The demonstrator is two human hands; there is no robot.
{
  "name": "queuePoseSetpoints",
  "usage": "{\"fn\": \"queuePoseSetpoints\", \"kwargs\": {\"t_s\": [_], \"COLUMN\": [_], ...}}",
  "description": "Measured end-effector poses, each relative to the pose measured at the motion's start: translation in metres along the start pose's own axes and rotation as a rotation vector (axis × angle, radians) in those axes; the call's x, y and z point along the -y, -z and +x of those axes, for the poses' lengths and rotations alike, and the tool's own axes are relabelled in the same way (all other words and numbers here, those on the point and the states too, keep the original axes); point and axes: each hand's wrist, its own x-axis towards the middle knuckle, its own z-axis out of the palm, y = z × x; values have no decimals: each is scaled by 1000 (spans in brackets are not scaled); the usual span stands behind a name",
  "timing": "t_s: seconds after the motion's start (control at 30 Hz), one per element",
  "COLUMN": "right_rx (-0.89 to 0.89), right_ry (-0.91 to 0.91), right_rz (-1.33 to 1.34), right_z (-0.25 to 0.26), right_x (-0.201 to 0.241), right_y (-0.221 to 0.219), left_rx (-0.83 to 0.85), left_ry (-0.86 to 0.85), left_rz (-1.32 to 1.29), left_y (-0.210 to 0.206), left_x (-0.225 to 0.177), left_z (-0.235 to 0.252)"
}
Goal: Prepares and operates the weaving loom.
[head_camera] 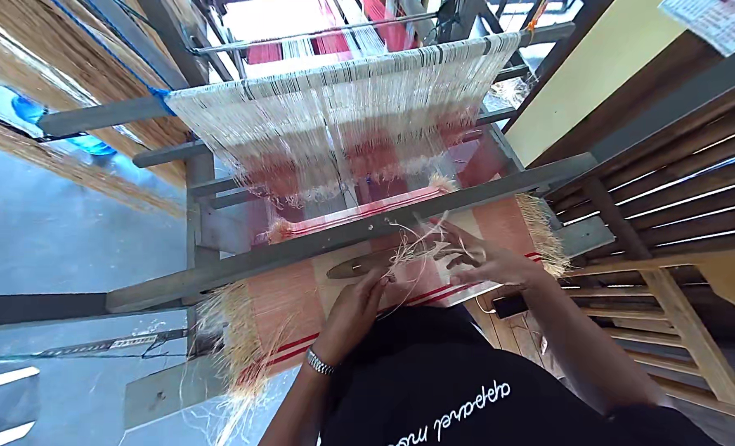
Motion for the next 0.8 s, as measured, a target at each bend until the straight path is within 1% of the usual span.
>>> {"fn": "queuePoseSetpoints", "kwargs": {"t_s": [0.07, 0.1, 0.2, 0.27, 0.37, 0.43, 0.53, 0.67, 0.8], "right_rx": [-28, -73, -285, -401, -460, -488, -476, -397, -398], "right_ry": [-56, -82, -202, -212, -145, -39, 116, 241, 303], "right_rz": [69, 88, 62, 123, 297, 427, 591, 613, 601], "right_z": [-6, -7, -3, 2, 5, 3, 1, 4, 10], "right_x": [-7, -12, -21, -25, -26, -25, -20, -13, -13], "right_y": [12, 16, 15, 8, -2, -6, -11, -11, -11], "left_rx": [8, 3, -11, -18, -36, -59, -76, -58, -31], "left_ry": [32, 42, 61, 69, 94, 98, 106, 109, 114], "left_rz": [18, 27, 58, 73, 93, 103, 108, 105, 117], "left_y": [1, 1, -4, -7, -8, -8, -7, -9, -9], "left_x": [4, 6, 12, 13, 12, 13, 15, 14, 10], "left_z": [-4, -5, -7, -6, -7, -7, -7, -6, -6]}}
